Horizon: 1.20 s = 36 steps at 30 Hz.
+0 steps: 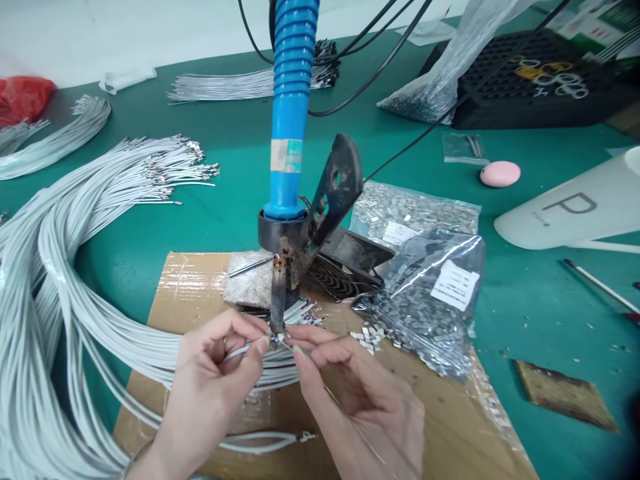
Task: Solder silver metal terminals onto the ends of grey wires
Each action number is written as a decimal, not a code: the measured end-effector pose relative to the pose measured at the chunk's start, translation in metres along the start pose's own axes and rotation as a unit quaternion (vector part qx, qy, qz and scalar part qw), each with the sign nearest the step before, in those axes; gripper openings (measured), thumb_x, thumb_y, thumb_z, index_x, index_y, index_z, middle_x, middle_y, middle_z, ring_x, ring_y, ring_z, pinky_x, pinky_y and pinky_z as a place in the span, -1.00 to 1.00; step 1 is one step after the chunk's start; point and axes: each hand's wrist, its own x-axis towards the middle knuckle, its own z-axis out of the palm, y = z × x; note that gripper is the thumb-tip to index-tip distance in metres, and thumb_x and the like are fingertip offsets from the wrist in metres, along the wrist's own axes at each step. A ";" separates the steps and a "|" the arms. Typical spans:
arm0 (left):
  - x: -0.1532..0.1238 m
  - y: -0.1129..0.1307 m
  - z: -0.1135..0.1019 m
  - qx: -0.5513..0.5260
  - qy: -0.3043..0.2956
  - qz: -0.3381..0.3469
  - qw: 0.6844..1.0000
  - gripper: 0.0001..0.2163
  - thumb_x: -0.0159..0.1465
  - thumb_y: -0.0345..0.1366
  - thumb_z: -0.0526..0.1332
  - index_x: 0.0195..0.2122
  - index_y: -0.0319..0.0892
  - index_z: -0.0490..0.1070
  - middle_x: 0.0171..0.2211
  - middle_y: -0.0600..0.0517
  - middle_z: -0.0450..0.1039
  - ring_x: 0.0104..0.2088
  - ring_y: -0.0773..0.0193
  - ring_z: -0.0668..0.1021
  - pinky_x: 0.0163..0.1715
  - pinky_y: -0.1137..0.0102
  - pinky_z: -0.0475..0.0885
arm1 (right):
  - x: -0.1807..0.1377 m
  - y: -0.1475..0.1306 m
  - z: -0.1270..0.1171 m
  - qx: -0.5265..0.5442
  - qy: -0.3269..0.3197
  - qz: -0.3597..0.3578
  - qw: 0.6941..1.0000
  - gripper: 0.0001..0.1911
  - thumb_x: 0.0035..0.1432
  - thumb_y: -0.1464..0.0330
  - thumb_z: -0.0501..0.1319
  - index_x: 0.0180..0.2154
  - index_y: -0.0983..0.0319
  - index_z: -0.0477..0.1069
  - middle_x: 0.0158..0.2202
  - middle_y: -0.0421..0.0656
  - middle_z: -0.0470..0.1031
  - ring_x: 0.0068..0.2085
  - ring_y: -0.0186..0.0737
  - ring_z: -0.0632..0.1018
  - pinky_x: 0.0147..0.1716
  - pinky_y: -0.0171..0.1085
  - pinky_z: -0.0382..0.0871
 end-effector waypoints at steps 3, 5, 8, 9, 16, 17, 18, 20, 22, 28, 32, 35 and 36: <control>-0.001 0.000 -0.001 -0.004 -0.003 0.004 1.000 -0.86 0.27 -0.42 0.38 -0.44 -0.15 0.55 -0.35 0.06 0.64 -0.43 0.39 0.58 -0.43 0.60 0.45 | -0.001 0.001 0.001 0.009 0.000 -0.005 1.000 -0.82 0.28 0.38 0.35 -0.41 0.09 0.50 -0.14 -0.26 0.76 -0.08 -0.27 0.76 -0.09 -0.42 0.59; -0.001 -0.001 -0.002 -0.008 -0.004 0.001 1.000 -0.86 0.27 -0.41 0.39 -0.44 -0.16 0.56 -0.34 0.06 0.64 -0.44 0.40 0.58 -0.43 0.61 0.45 | -0.002 0.000 0.002 0.015 0.013 0.016 1.000 -0.81 0.27 0.35 0.35 -0.42 0.09 0.51 -0.13 -0.24 0.76 -0.10 -0.25 0.76 -0.06 -0.39 0.59; 0.000 -0.002 -0.002 -0.013 -0.001 -0.002 1.000 -0.85 0.26 -0.42 0.40 -0.47 -0.18 0.55 -0.37 0.08 0.62 -0.47 0.44 0.55 -0.46 0.65 0.41 | -0.003 -0.002 0.005 0.022 0.025 0.045 0.998 -0.81 0.26 0.32 0.37 -0.44 0.08 0.51 -0.14 -0.26 0.76 -0.10 -0.26 0.76 -0.03 -0.39 0.58; 0.000 -0.002 -0.002 -0.016 -0.002 -0.002 1.000 -0.84 0.26 -0.43 0.40 -0.47 -0.18 0.54 -0.38 0.09 0.61 -0.49 0.46 0.53 -0.48 0.67 0.39 | -0.004 -0.003 0.005 0.026 0.025 0.047 0.998 -0.81 0.25 0.31 0.37 -0.44 0.08 0.51 -0.15 -0.27 0.76 -0.09 -0.27 0.75 -0.04 -0.41 0.58; -0.004 -0.005 0.000 -0.032 0.006 0.011 0.999 -0.85 0.26 -0.44 0.40 -0.46 -0.17 0.56 -0.36 0.08 0.64 -0.48 0.48 0.57 -0.46 0.71 0.42 | -0.001 0.004 0.000 0.023 -0.006 -0.005 1.000 -0.84 0.29 0.39 0.36 -0.36 0.07 0.52 -0.11 -0.31 0.76 -0.11 -0.34 0.77 -0.10 -0.50 0.59; -0.004 -0.005 0.000 -0.032 0.010 0.014 0.999 -0.86 0.26 -0.44 0.40 -0.44 -0.17 0.57 -0.33 0.07 0.65 -0.45 0.47 0.60 -0.44 0.71 0.43 | -0.001 0.005 -0.001 0.024 -0.014 -0.015 0.999 -0.84 0.30 0.40 0.35 -0.35 0.06 0.52 -0.11 -0.31 0.76 -0.11 -0.35 0.77 -0.09 -0.50 0.60; -0.004 -0.005 0.000 -0.032 0.012 0.018 0.999 -0.87 0.26 -0.44 0.40 -0.44 -0.17 0.58 -0.33 0.06 0.66 -0.44 0.46 0.61 -0.43 0.71 0.44 | 0.000 0.005 -0.002 0.024 -0.020 -0.022 0.999 -0.84 0.30 0.41 0.35 -0.35 0.06 0.52 -0.10 -0.30 0.75 -0.11 -0.35 0.77 -0.09 -0.51 0.60; -0.004 -0.006 0.000 -0.035 0.010 0.024 0.999 -0.87 0.27 -0.45 0.40 -0.43 -0.16 0.59 -0.34 0.06 0.66 -0.42 0.45 0.62 -0.43 0.72 0.45 | 0.001 0.006 -0.003 0.022 -0.019 -0.030 0.999 -0.84 0.30 0.43 0.35 -0.34 0.07 0.52 -0.10 -0.29 0.75 -0.11 -0.35 0.77 -0.07 -0.50 0.59; -0.004 -0.006 0.001 -0.039 0.004 0.029 0.999 -0.86 0.29 -0.45 0.39 -0.43 -0.15 0.59 -0.37 0.07 0.66 -0.42 0.43 0.64 -0.43 0.72 0.46 | 0.001 0.005 -0.003 0.019 -0.016 -0.038 0.999 -0.83 0.29 0.44 0.36 -0.34 0.07 0.52 -0.11 -0.29 0.75 -0.12 -0.37 0.77 -0.08 -0.52 0.59; -0.003 -0.005 0.000 -0.034 0.000 0.037 0.999 -0.86 0.28 -0.46 0.39 -0.42 -0.15 0.60 -0.36 0.06 0.66 -0.39 0.41 0.66 -0.40 0.72 0.48 | 0.000 0.004 0.000 0.018 0.007 -0.042 0.999 -0.83 0.27 0.43 0.38 -0.36 0.07 0.53 -0.16 -0.32 0.75 -0.13 -0.36 0.76 -0.08 -0.52 0.58; -0.003 -0.004 -0.001 -0.026 -0.003 0.038 0.999 -0.85 0.29 -0.46 0.38 -0.43 -0.14 0.58 -0.36 0.08 0.65 -0.39 0.42 0.64 -0.41 0.72 0.46 | -0.001 0.006 0.001 0.020 0.010 -0.034 0.999 -0.85 0.26 0.40 0.40 -0.36 0.06 0.55 -0.16 -0.31 0.75 -0.16 -0.32 0.76 -0.09 -0.45 0.60; -0.003 -0.004 -0.001 -0.021 0.000 0.035 0.999 -0.85 0.29 -0.44 0.38 -0.43 -0.15 0.57 -0.36 0.07 0.64 -0.41 0.43 0.62 -0.45 0.72 0.43 | -0.001 0.004 0.003 0.011 0.012 -0.038 0.999 -0.86 0.26 0.40 0.39 -0.34 0.05 0.55 -0.15 -0.34 0.75 -0.16 -0.34 0.76 -0.09 -0.45 0.57; -0.003 -0.004 -0.002 -0.020 0.000 0.030 0.999 -0.85 0.28 -0.44 0.39 -0.43 -0.15 0.57 -0.37 0.08 0.64 -0.43 0.44 0.61 -0.46 0.72 0.42 | -0.001 0.004 0.004 0.010 0.016 -0.035 0.999 -0.86 0.26 0.40 0.38 -0.34 0.05 0.54 -0.15 -0.35 0.75 -0.16 -0.36 0.76 -0.08 -0.47 0.56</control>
